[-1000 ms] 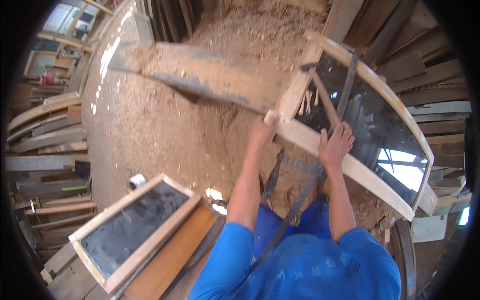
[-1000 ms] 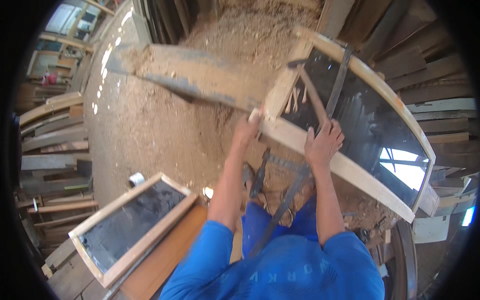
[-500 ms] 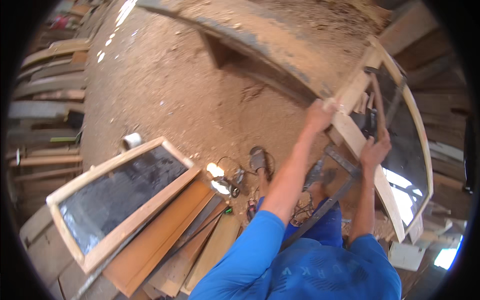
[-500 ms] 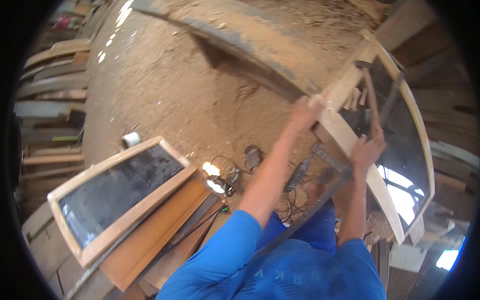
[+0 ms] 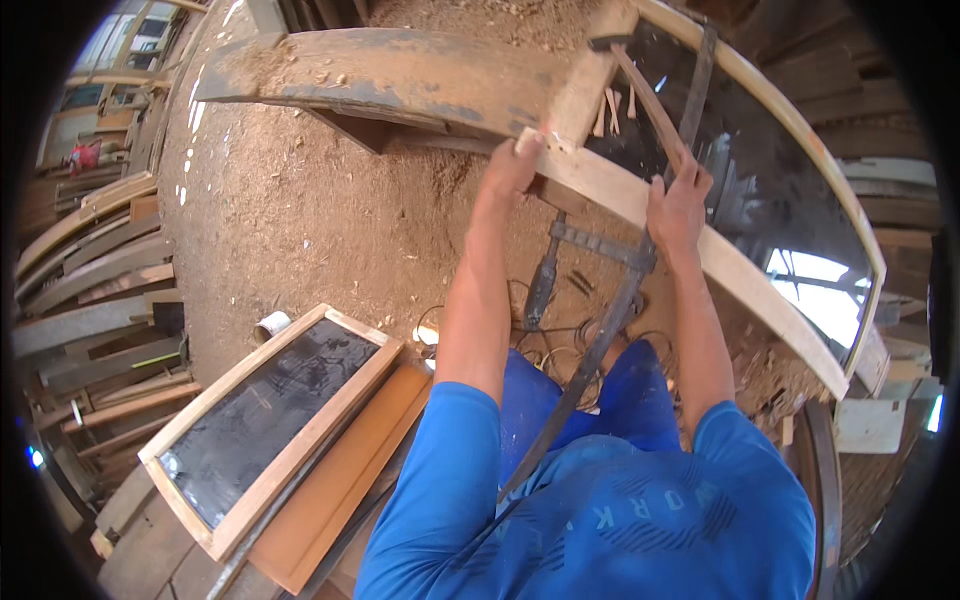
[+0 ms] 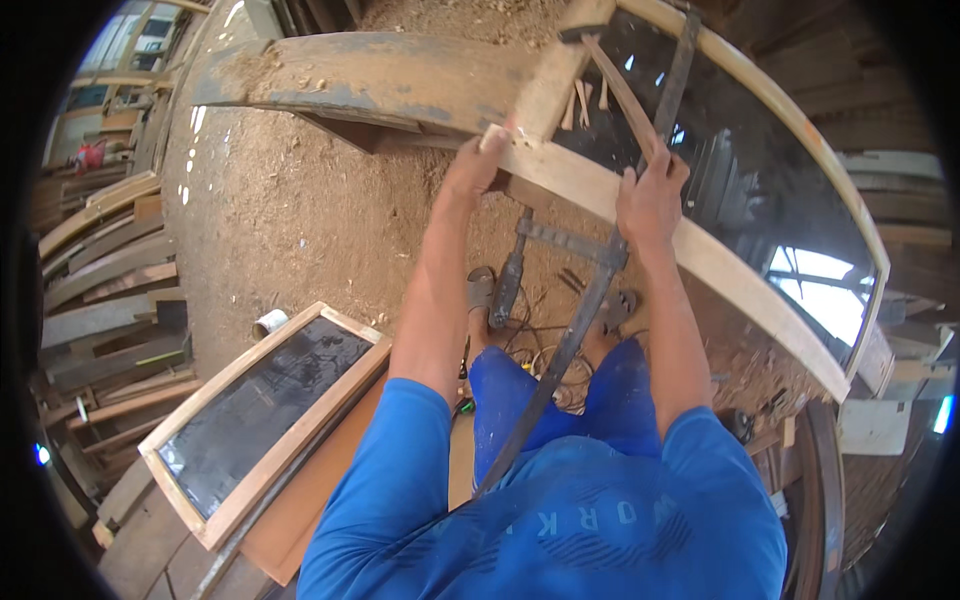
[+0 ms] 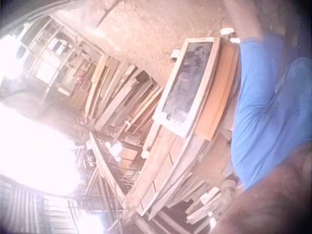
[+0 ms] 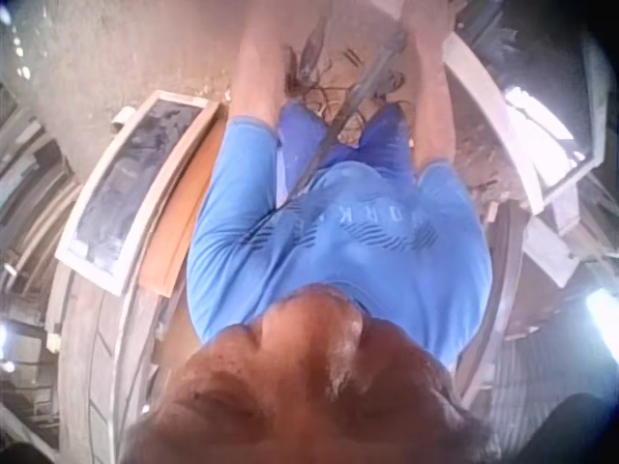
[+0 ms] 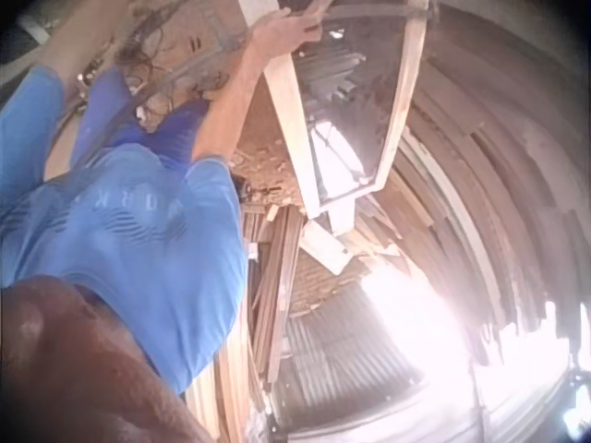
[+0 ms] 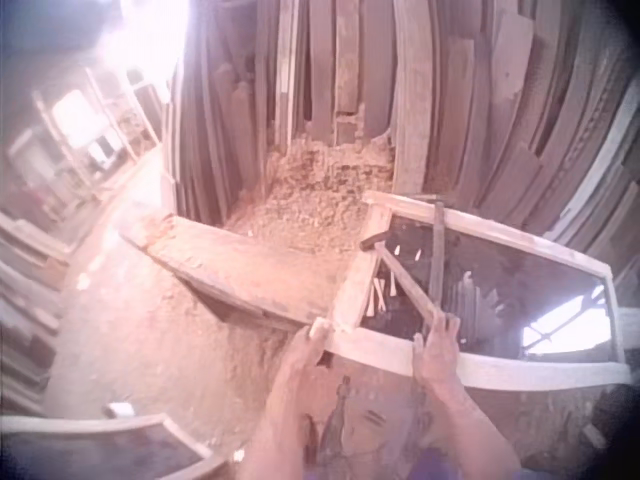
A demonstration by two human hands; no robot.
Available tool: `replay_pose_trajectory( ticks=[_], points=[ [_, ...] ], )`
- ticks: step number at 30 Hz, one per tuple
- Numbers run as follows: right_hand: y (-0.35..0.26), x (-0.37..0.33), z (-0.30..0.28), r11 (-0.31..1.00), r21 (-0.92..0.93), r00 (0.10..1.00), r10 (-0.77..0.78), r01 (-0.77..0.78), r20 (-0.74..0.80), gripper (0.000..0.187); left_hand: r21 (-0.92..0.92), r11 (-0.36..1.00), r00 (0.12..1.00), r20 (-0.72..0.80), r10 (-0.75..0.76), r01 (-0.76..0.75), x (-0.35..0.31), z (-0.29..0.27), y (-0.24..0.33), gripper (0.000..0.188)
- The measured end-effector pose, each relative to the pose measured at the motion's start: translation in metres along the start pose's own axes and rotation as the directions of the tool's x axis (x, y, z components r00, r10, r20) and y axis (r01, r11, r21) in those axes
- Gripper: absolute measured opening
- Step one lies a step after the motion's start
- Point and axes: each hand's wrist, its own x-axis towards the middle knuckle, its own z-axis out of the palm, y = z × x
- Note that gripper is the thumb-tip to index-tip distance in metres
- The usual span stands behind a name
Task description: The person assembles a wooden window frame by using a hammer to tap wooden pieces into place, using a long metal clamp to secure the frame, and checking the fit with a square ruler.
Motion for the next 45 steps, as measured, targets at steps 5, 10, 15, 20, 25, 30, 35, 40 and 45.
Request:
replay_pose_trajectory(
  ticks=[5,10,15,20,25,30,35,40,45],
  points=[
    [0.014,-0.001,0.016,0.997,0.065,0.998,-0.041,0.043,-0.043,0.064,0.019,1.0,1.0,0.003,0.016,-0.016,0.015,-0.008,-0.019,0.06],
    [0.019,0.0,0.012,0.999,-0.009,0.993,-0.049,0.048,-0.11,0.063,-0.058,0.99,0.985,0.105,0.136,-0.131,0.018,-0.001,-0.025,0.06],
    [0.026,0.001,0.02,0.996,-0.065,0.988,-0.068,0.059,-0.141,0.063,-0.03,0.977,0.974,0.081,0.214,-0.212,0.024,0.003,-0.033,0.059],
    [0.027,0.004,0.021,0.985,-0.095,0.967,-0.16,0.143,-0.197,0.062,0.075,0.979,0.979,0.086,0.182,-0.189,0.019,-0.001,-0.025,0.059],
    [-0.008,-0.003,0.014,0.981,0.068,0.953,-0.158,0.181,-0.258,0.055,0.101,0.949,0.952,0.105,0.287,-0.298,0.013,-0.008,-0.017,0.059],
    [0.018,-0.002,0.016,0.994,0.03,0.956,-0.096,0.109,-0.278,0.057,0.067,0.971,0.968,0.119,0.22,-0.229,0.007,0.002,-0.015,0.055],
    [0.031,-0.006,0.029,0.996,0.024,0.95,-0.073,0.084,-0.304,0.067,0.008,0.992,0.967,0.225,0.122,-0.127,0.008,-0.004,-0.019,0.057],
    [0.012,-0.017,0.019,0.993,0.113,0.944,0.019,0.019,-0.328,0.073,0.011,0.989,0.961,0.241,0.138,-0.145,0.008,-0.007,-0.011,0.057],
    [-0.003,-0.047,0.014,0.999,0.008,0.949,0.05,-0.05,-0.31,0.08,0.074,0.991,0.957,0.277,0.083,-0.108,0.021,-0.016,-0.007,0.057]
  ],
)
